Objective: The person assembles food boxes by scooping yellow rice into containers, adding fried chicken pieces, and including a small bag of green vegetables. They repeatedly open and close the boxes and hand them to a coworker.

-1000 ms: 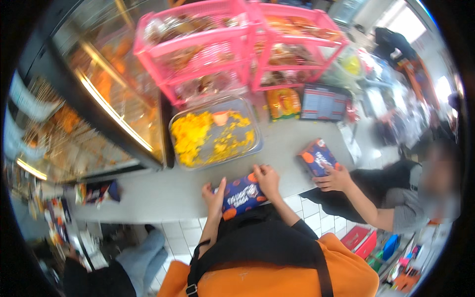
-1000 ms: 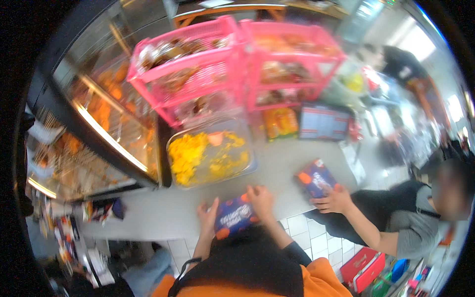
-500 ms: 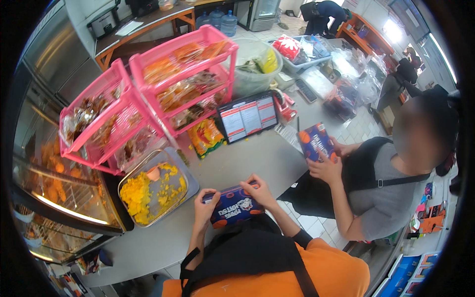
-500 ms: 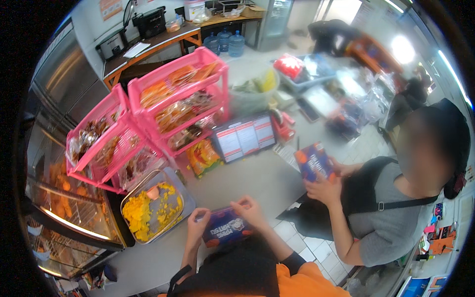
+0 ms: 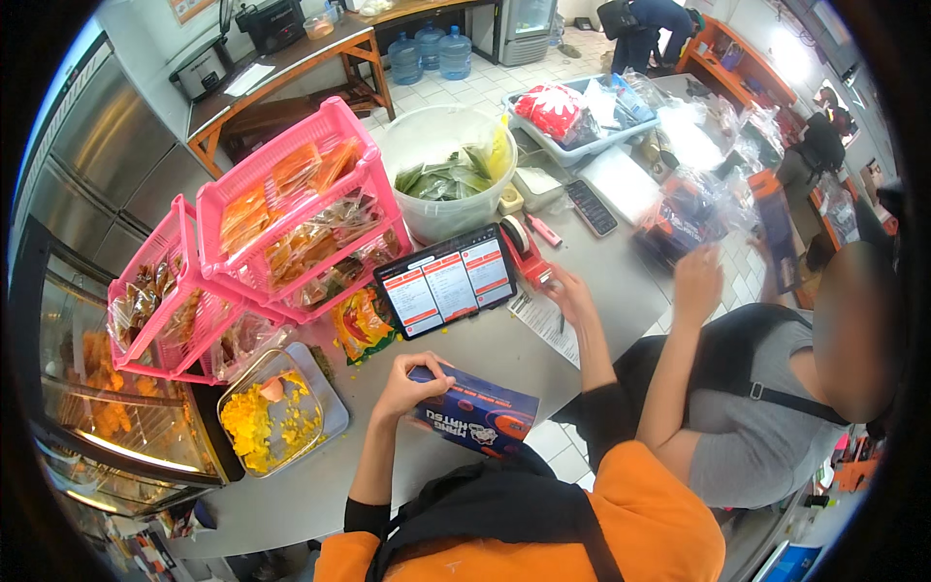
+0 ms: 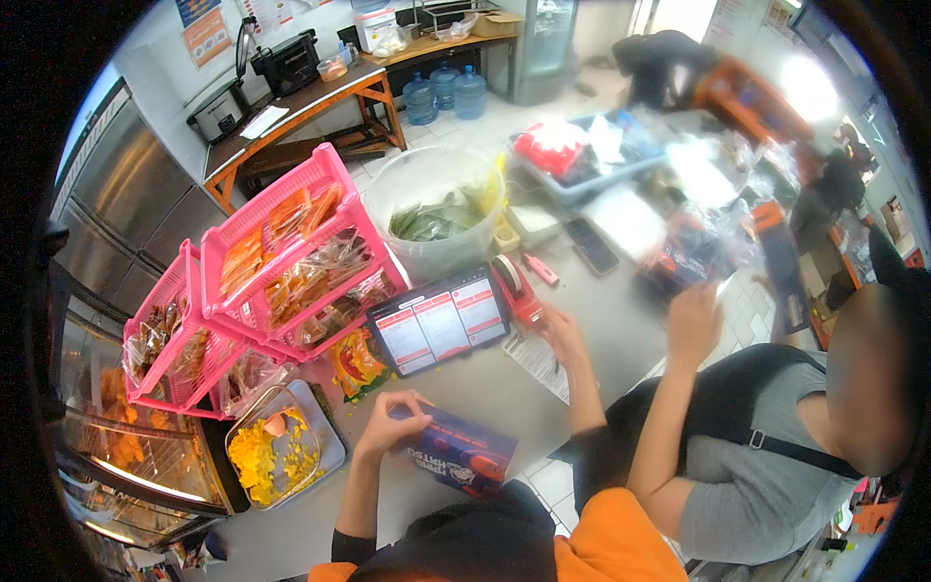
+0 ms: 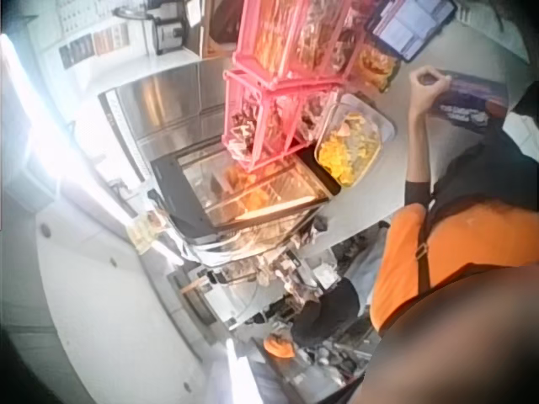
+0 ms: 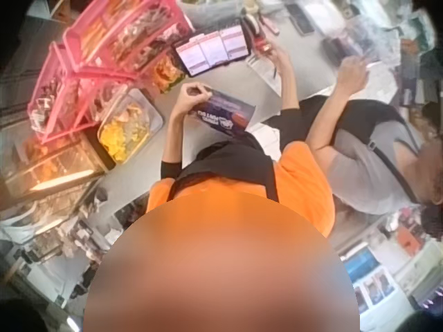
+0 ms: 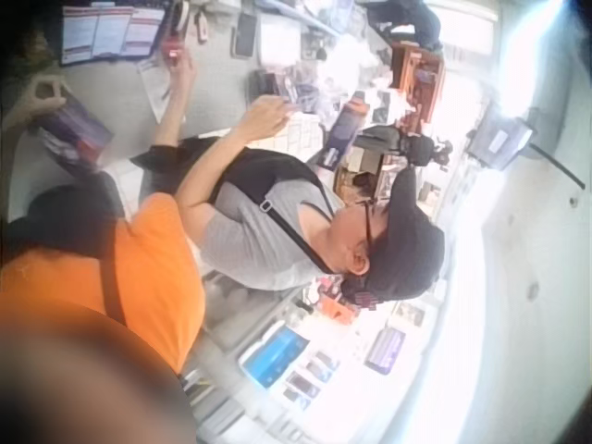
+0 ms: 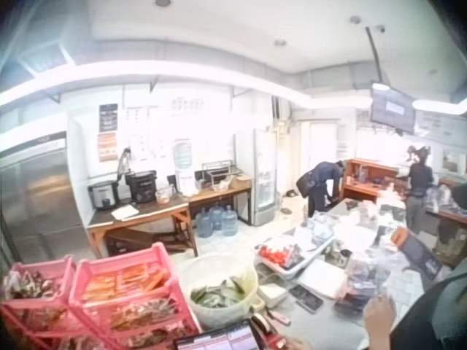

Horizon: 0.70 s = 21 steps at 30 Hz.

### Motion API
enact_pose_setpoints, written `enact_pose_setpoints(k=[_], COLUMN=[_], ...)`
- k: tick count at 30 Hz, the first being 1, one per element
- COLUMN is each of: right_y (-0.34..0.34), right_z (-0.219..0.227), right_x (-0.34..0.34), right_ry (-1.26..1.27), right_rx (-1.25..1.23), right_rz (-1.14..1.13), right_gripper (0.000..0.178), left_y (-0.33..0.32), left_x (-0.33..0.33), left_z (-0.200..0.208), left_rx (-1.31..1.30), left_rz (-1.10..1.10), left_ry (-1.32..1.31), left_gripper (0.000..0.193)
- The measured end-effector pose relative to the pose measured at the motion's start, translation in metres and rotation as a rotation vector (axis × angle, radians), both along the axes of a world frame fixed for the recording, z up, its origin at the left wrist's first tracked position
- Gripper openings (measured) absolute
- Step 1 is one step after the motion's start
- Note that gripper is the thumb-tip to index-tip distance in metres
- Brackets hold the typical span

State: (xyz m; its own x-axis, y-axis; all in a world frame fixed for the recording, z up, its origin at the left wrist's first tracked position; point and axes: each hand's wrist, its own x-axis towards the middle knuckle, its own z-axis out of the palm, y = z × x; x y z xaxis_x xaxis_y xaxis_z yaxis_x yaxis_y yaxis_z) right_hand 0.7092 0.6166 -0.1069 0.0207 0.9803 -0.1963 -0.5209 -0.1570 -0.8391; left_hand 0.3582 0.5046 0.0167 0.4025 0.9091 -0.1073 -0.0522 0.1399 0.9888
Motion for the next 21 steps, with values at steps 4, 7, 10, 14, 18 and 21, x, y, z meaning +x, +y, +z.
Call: enact_pose_setpoints(k=[4,7,10,14,18,21], right_y=[-0.013,-0.017,-0.051,-0.104,-0.14,-0.2], right_z=[-0.033,-0.004,0.062,0.112,0.087,0.063], right_x=[0.0,0.001,-0.01,-0.032,-0.064,-0.084], right_ry=[-0.439,-1.032,-0.608,-0.75,-0.265,0.042], right_rx=[0.015,-0.049,-0.08,0.047,-0.441,-0.58], right_rz=[-0.219,-0.281,0.022,1.108,1.002,0.406], right_gripper=[0.027,0.019,0.023,0.029,0.038,0.069], left_y=[0.026,0.039,0.043,0.043,0.034,0.019], left_x=[0.015,0.028,0.041,0.058,0.06,0.058], left_z=[-0.003,-0.001,0.006,0.012,0.004,-0.012], left_rx=[0.136,0.149,0.14,0.189,0.181,0.04], left_rz=[-0.178,-0.306,-0.37,-0.426,-0.471,-0.202], left_ry=[0.003,-0.036,-0.04,-0.07,-0.188,-0.246], left_gripper=[0.02,0.018,0.017,0.018,0.018,0.018])
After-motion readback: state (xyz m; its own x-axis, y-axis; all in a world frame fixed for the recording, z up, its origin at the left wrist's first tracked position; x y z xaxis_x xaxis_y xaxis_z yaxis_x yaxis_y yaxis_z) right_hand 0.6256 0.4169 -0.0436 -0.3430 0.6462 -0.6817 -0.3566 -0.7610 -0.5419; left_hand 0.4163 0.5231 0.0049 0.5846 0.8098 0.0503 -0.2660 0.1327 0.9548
